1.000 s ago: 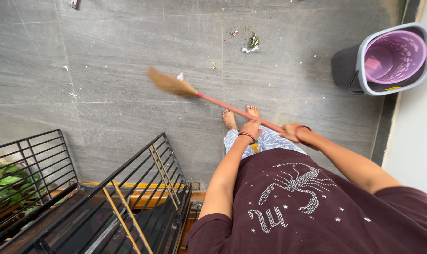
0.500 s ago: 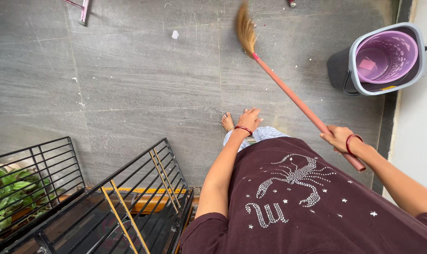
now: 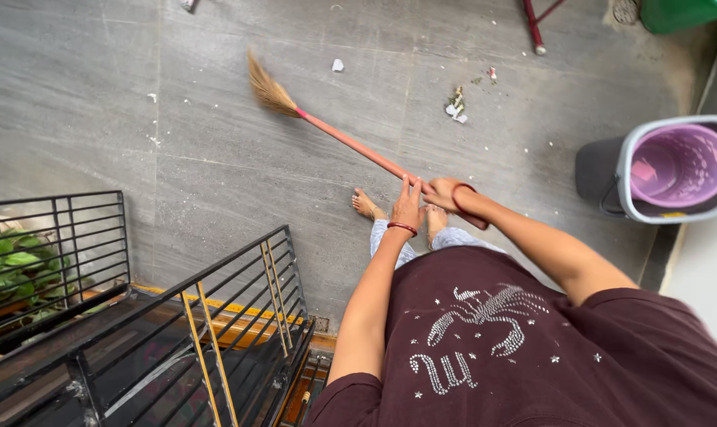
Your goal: The person sweeps a tiled balcony floor using a broom to gather small pieces of debris into a pile.
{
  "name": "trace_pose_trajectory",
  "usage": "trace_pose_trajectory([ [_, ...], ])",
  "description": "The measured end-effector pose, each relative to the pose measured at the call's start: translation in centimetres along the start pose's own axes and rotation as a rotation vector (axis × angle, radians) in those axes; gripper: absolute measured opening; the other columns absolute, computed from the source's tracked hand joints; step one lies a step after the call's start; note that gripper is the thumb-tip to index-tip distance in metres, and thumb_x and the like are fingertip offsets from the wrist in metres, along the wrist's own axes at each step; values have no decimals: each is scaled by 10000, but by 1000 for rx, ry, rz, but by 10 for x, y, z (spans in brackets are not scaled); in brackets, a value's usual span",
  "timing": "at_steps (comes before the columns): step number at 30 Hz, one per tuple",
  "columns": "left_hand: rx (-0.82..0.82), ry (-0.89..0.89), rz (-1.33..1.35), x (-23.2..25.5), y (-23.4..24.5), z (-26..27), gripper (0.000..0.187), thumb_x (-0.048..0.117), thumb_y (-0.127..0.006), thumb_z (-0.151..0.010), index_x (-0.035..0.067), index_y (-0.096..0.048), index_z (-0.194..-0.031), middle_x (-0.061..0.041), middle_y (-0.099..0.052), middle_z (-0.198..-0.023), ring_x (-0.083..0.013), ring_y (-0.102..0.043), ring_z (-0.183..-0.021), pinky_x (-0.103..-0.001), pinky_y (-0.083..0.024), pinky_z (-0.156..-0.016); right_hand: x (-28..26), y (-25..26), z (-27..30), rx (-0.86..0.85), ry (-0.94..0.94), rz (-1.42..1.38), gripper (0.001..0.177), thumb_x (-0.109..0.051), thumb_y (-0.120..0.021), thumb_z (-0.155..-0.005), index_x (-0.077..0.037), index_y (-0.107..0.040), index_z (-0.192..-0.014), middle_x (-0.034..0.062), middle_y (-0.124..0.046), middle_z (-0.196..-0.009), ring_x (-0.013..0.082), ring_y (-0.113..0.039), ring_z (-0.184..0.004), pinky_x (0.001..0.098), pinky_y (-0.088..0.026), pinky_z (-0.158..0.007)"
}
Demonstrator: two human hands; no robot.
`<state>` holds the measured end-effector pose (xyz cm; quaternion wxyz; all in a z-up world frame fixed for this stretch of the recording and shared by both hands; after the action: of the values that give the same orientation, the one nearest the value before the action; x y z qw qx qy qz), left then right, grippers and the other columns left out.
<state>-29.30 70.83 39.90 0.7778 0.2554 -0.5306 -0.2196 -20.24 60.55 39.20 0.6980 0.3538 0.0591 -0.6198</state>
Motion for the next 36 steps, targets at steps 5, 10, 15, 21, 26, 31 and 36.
trace_pose_trajectory([
  [5,9,-148,-70,-23,29,-67,717,200,-734,-865,65,-420,-1495,-326,-345,-1570,-486,-523,-1326,-502,-464,-1085,-13,7,-58,18,-105,-121,498,-454,-595,-942,28,-708,-998,186,-746,-834,277,-705,-622,437,-575,-591],
  [10,-411,-295,-125,5,-22,-89,525,302,-763,-887,96,-567,-1328,-287,-403,-1551,-405,-436,-1442,-445,-407,-1192,26,1,-1,172,-350,-573,404,-321,-608,-932,44,-752,-1029,148,-677,-743,215,-651,-516,374,-552,-451],
  [15,-466,-516,-95,37,-20,-77,541,173,-733,-837,127,-557,-1346,-251,-397,-1538,-383,-425,-1391,-451,-426,-1093,10,-13,58,341,-466,-744,349,-292,-623,-947,45,-693,-1004,95,-641,-730,180,-608,-511,354,-527,-442],
  [21,-245,-809,17,41,58,-56,518,192,-760,-805,129,-602,-1295,-195,-510,-1470,-381,-481,-1398,-454,-457,-1128,-70,15,101,421,-412,-671,355,-270,-670,-957,63,-657,-1079,105,-653,-731,186,-642,-507,371,-534,-420],
  [26,131,-642,-6,-20,141,-63,465,101,-744,-843,37,-601,-1281,-225,-560,-1443,-410,-512,-1407,-464,-477,-1142,-147,43,40,338,-58,4,540,-398,-730,-866,-51,-658,-1273,212,-747,-977,337,-718,-858,472,-578,-789],
  [31,434,-264,12,-140,209,-71,570,-33,-705,-781,-44,-566,-1334,-311,-525,-1455,-469,-452,-1445,-506,-344,-1256,-229,21,-92,32,93,-138,501,-337,-636,-843,-40,-692,-1242,202,-772,-868,262,-768,-739,405,-605,-703],
  [36,455,191,81,-223,253,-99,830,10,-755,-725,-96,-375,-1456,-379,-310,-1533,-508,-269,-1463,-501,-264,-1188,-271,-7,-211,-121,9,-561,428,-327,-696,-852,22,-741,-1095,109,-745,-794,167,-678,-526,329,-569,-463],
])
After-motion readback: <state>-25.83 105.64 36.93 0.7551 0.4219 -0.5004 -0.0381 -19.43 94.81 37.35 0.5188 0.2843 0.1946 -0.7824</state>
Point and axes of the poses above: each hand's wrist, its own z-axis away from the middle knuckle, its own y-axis out of the back of the hand, x = y × z, the point moved 7 cm from there along -z, towards the middle knuckle
